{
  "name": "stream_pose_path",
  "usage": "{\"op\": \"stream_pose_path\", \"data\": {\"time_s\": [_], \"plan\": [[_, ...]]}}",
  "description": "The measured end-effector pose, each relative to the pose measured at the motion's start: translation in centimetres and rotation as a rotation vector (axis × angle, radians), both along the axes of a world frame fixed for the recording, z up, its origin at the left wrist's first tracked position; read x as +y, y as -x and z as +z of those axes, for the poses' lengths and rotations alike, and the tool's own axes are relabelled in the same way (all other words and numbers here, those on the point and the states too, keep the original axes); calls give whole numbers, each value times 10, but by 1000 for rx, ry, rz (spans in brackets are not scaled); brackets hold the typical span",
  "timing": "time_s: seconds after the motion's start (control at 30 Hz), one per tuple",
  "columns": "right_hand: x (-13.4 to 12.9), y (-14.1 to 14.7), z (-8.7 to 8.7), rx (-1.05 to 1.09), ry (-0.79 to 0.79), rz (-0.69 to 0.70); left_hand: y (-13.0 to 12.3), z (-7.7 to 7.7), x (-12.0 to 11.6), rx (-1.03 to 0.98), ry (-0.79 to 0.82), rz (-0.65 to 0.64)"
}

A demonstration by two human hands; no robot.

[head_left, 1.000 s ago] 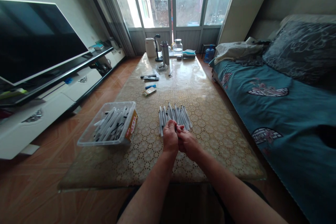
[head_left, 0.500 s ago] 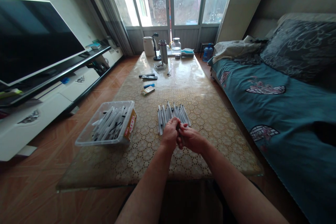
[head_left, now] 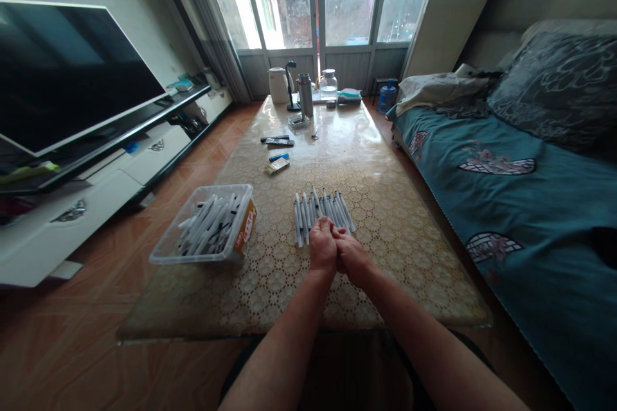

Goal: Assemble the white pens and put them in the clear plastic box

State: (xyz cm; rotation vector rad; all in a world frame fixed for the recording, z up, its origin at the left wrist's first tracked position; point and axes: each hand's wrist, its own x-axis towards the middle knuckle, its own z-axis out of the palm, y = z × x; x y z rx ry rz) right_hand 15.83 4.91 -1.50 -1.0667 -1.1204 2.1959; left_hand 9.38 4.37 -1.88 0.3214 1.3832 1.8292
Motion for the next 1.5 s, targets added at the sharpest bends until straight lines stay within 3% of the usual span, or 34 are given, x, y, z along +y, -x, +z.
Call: {"op": "stream_pose_path", "data": {"time_s": [0.13,0.33,0.43,0.57,0.77,0.93,1.03,1.17,1.33,1.4,1.5], "plan": [[2,-2,4,7,26,19,3,-3,0,28,13,-28],[5,-10,6,83,166,126,10,6,-5,-148,0,-212],[6,-10,6,122,186,159,11,10,-9,-12,-6,-198],[3,-7,9,84,142,151,15,10,-9,113,-19,-168],[-9,-13,15,109,76,318,30,6,-5,-278,-37,-130],[11,-32,19,-101,-108,424,37,6,-10,-243,6,-131],[29,-40,16,-195,-192,249,40,11,-14,-239,65,-266],[40,-38,13,-92,-189,-3,41,21,-22,-280,96,-561],[39,-31,12,26,-120,-15,43,26,-31,-423,48,-780],[40,-30,10,62,-94,26,44,25,-32,-497,6,-813],[41,-28,5,119,-30,-20,42,22,-32,-550,-42,-679]]}}
